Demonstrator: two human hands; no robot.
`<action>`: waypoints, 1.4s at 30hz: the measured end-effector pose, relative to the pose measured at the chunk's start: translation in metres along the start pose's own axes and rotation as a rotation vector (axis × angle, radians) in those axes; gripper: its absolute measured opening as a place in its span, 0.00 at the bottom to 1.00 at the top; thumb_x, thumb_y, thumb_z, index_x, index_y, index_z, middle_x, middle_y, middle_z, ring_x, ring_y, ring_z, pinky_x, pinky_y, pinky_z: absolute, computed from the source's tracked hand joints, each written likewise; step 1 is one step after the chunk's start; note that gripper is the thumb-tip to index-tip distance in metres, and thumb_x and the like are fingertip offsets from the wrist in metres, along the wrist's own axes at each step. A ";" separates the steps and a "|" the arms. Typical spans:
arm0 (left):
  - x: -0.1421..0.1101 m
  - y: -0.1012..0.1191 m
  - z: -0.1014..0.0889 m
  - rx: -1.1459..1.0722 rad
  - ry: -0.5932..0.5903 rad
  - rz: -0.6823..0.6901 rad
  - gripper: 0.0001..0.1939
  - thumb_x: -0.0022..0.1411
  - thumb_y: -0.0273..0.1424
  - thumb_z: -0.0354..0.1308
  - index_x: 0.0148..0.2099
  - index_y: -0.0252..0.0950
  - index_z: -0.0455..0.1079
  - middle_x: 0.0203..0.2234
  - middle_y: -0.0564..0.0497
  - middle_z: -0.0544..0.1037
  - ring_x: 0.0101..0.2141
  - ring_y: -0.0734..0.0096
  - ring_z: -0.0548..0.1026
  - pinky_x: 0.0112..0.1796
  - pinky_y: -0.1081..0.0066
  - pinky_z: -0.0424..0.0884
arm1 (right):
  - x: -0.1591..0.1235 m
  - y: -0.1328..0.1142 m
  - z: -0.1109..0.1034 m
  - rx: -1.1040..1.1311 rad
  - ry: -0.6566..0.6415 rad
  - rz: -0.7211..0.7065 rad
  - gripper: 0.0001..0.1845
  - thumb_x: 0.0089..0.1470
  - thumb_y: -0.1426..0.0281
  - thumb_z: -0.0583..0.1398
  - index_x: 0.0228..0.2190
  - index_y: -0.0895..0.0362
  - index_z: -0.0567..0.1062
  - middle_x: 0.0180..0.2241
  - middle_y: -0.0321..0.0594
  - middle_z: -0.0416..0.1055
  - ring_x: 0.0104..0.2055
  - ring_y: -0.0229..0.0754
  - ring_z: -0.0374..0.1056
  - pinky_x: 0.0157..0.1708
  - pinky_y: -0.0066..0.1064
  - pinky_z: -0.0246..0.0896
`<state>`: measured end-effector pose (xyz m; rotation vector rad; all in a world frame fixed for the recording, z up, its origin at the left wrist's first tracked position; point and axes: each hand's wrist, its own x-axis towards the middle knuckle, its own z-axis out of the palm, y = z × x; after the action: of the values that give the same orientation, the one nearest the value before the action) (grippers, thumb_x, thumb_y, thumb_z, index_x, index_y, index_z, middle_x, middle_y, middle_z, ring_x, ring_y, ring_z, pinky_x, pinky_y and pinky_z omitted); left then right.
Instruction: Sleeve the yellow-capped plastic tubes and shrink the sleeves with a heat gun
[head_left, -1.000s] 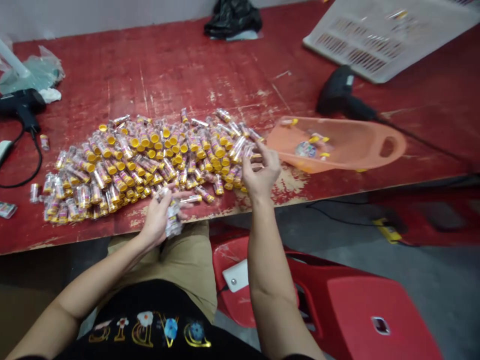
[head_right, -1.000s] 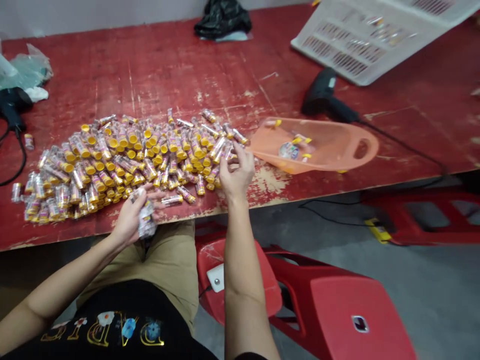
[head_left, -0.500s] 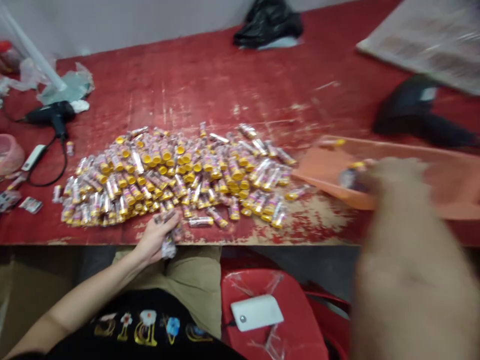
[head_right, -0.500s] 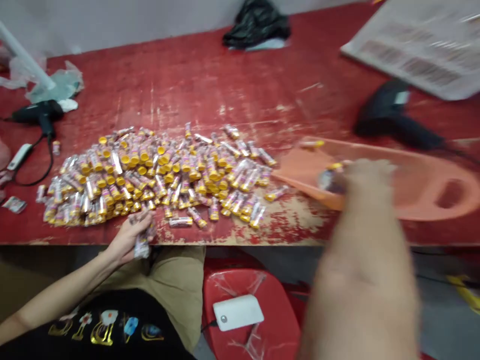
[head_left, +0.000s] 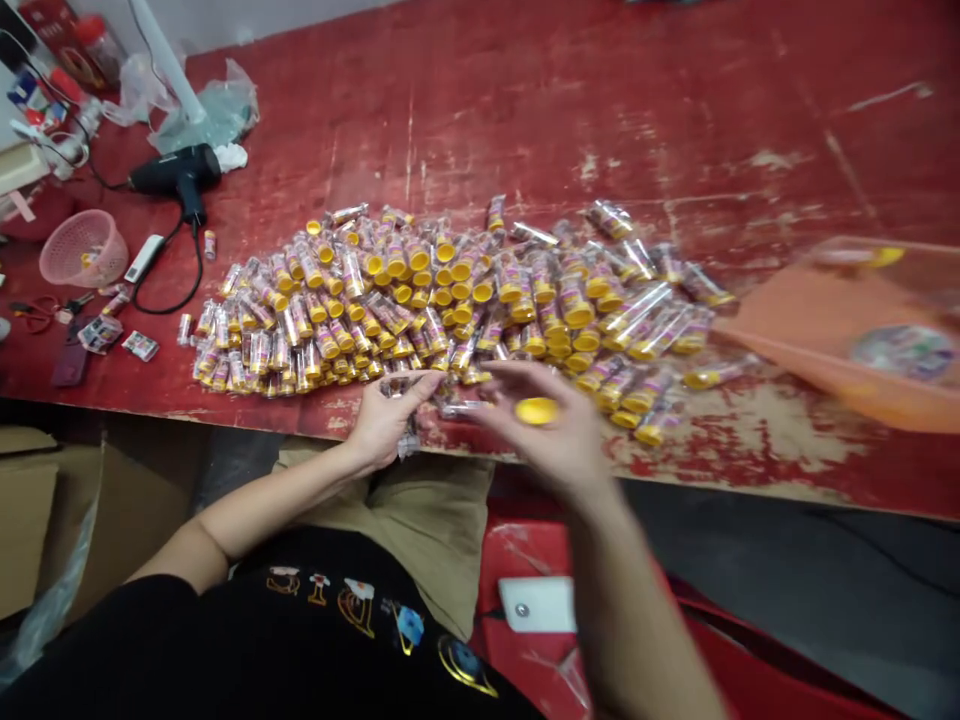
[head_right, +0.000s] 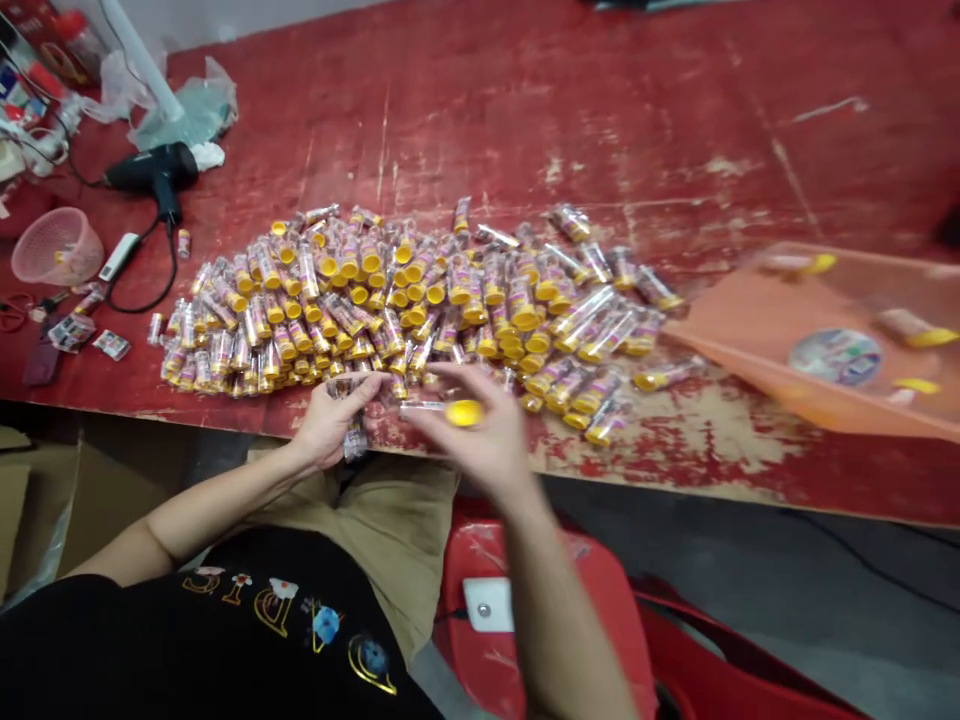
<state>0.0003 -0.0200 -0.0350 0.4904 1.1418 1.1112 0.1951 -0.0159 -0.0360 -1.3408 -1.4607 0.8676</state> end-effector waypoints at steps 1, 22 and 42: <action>-0.002 -0.003 -0.003 0.012 -0.009 0.024 0.26 0.41 0.44 0.81 0.37 0.32 0.83 0.31 0.50 0.83 0.25 0.78 0.74 0.25 0.76 0.69 | -0.015 -0.003 0.029 0.089 0.028 0.033 0.24 0.46 0.52 0.73 0.39 0.57 0.82 0.34 0.43 0.80 0.33 0.43 0.75 0.36 0.36 0.72; -0.044 0.000 -0.038 -0.187 0.040 -0.019 0.25 0.38 0.39 0.82 0.34 0.32 0.77 0.29 0.53 0.81 0.25 0.75 0.77 0.23 0.76 0.74 | -0.080 -0.034 0.094 0.259 0.254 0.179 0.19 0.54 0.52 0.69 0.34 0.56 0.79 0.27 0.35 0.69 0.29 0.36 0.65 0.31 0.29 0.65; -0.050 0.001 -0.037 -0.253 0.106 -0.256 0.21 0.50 0.38 0.80 0.37 0.33 0.75 0.27 0.56 0.78 0.23 0.81 0.73 0.24 0.78 0.69 | -0.103 -0.033 0.098 0.396 0.417 -0.043 0.17 0.60 0.58 0.67 0.48 0.50 0.74 0.40 0.41 0.72 0.30 0.37 0.69 0.27 0.30 0.69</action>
<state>-0.0335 -0.0712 -0.0250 0.0861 1.1021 1.0474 0.0873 -0.1137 -0.0534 -1.1040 -0.9341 0.7459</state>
